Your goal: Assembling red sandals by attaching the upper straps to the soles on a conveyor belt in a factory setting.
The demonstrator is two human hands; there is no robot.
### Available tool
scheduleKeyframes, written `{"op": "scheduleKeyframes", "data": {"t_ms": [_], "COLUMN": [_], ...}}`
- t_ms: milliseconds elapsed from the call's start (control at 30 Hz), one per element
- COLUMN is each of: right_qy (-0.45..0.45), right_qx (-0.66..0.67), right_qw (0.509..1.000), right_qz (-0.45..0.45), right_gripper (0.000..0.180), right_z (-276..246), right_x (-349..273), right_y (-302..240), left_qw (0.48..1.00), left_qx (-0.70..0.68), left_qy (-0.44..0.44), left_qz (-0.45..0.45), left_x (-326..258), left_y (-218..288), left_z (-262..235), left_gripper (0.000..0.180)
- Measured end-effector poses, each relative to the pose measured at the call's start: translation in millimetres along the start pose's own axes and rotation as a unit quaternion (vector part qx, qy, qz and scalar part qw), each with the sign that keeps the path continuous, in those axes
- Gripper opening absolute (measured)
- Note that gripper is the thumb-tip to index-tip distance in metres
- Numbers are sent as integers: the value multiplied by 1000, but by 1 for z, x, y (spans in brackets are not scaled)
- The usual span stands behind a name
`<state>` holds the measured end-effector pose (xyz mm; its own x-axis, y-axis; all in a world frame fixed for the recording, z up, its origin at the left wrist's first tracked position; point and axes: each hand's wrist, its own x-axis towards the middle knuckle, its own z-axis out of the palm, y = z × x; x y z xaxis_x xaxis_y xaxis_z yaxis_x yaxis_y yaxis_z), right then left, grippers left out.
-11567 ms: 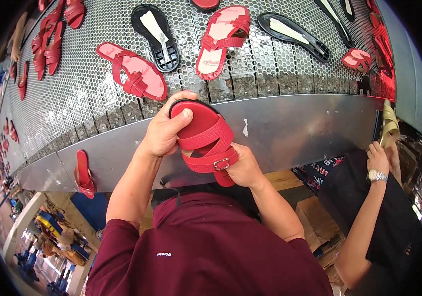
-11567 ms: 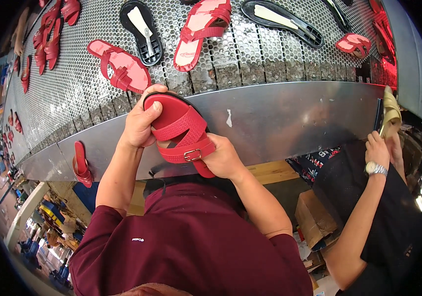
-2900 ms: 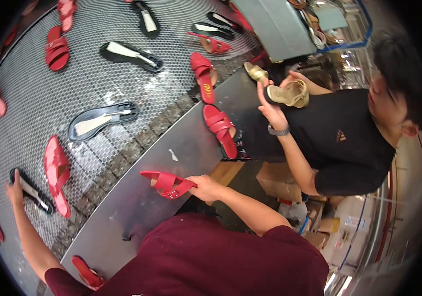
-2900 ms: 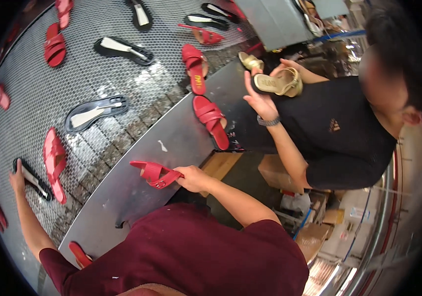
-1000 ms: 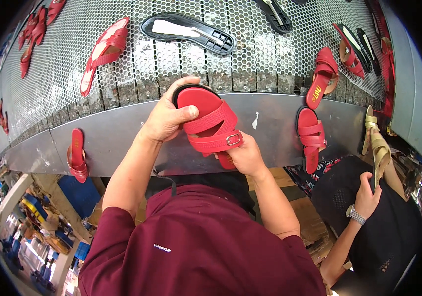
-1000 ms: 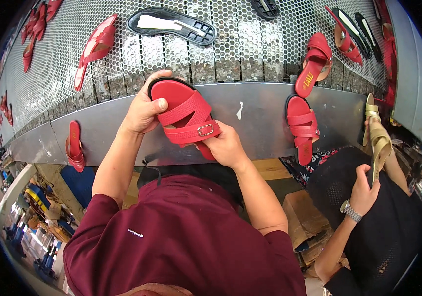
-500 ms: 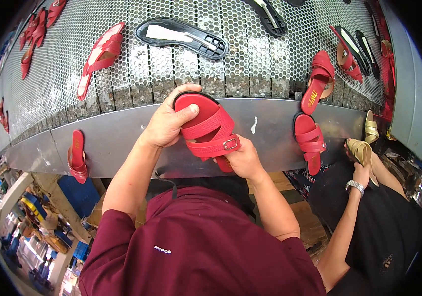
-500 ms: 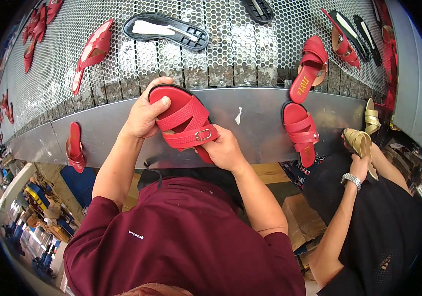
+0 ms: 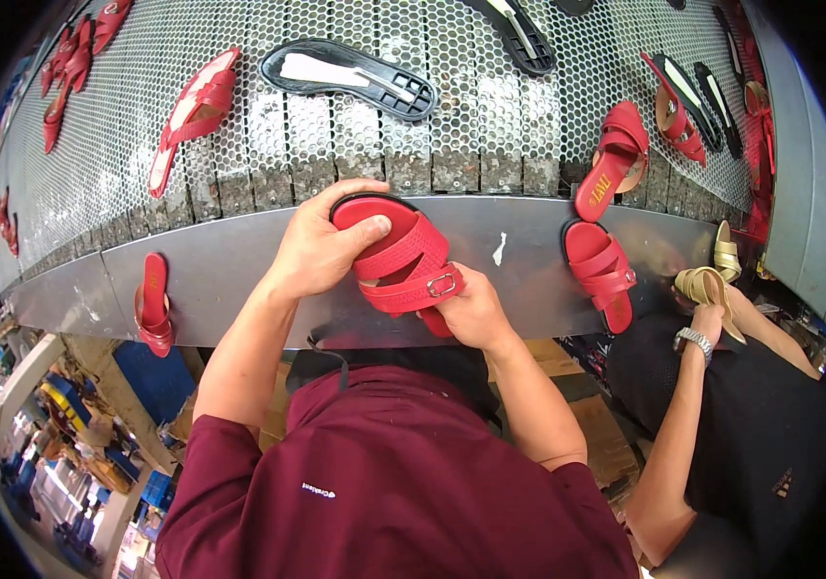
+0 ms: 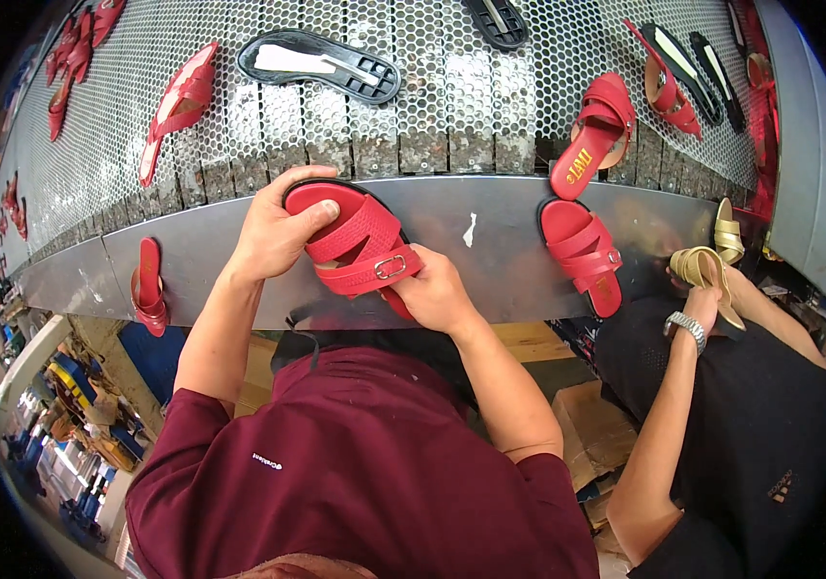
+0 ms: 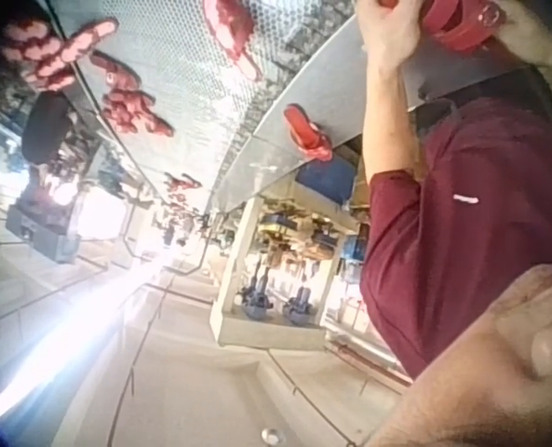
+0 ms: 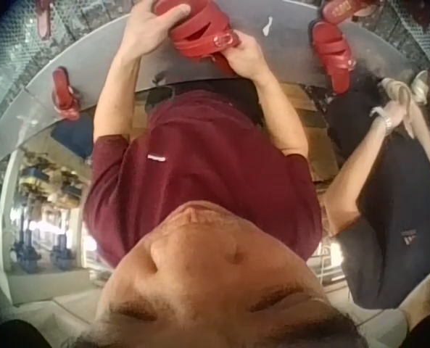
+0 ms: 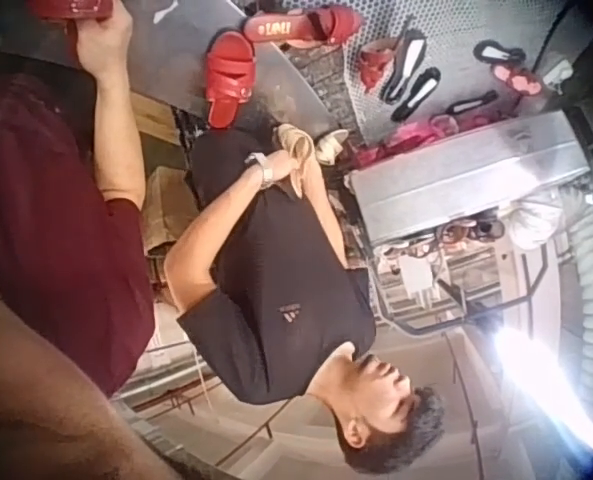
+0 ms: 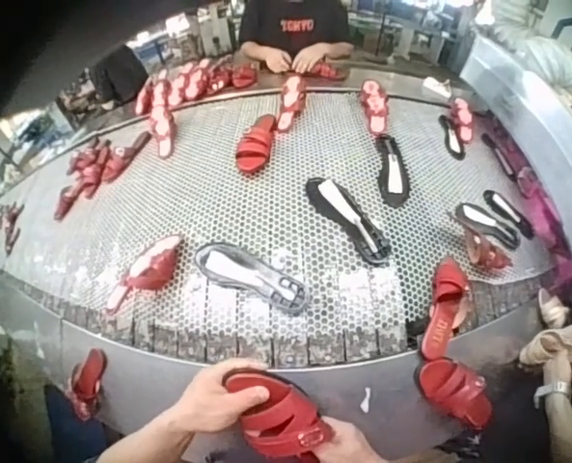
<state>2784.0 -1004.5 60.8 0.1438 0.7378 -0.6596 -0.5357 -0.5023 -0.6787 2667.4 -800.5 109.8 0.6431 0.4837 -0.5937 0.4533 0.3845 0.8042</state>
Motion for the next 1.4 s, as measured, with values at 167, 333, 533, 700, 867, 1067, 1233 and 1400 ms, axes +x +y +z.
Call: {"op": "scheduleKeyframes", "data": {"t_ms": [167, 333, 533, 700, 867, 1067, 1233, 1400], "right_qy": [-33, -18, -50, -50, 65, 141, 136, 123], "right_qx": [-34, -137, -278, -283, -360, -318, -304, -238], "right_qw": [999, 990, 959, 956, 930, 937, 943, 962], "right_qz": [-11, -26, 24, 59, 34, -35, -19, -51], "right_gripper": [16, 19, 32, 37, 31, 27, 27, 38], "right_z": [-3, -11, -17, -30, -55, -72, -83, -94], "right_x": [-1, 0, -2, 1, -16, -25, -29, -38], "right_y": [-14, -13, -33, -36, -46, -26, -21, -11], "left_qw": [999, 999, 975, 982, 991, 866, 784, 710], "left_qx": [-28, -41, 187, 181, 109, 414, 520, 612], "left_qy": [45, 21, -95, -40, 3, 157, -127, -235], "left_qz": [0, -23, -75, -45, -81, 233, 314, 259], "left_x": [-4, -8, 2, -2, 4, -21, -13, 13], "left_y": [-12, -14, 9, -22, -48, -61, 6, -21], "left_z": [-1, -10, -11, -3, -7, 4, 98, 136], "left_gripper": [33, 29, 19, 23, 22, 27, 63, 69]}}
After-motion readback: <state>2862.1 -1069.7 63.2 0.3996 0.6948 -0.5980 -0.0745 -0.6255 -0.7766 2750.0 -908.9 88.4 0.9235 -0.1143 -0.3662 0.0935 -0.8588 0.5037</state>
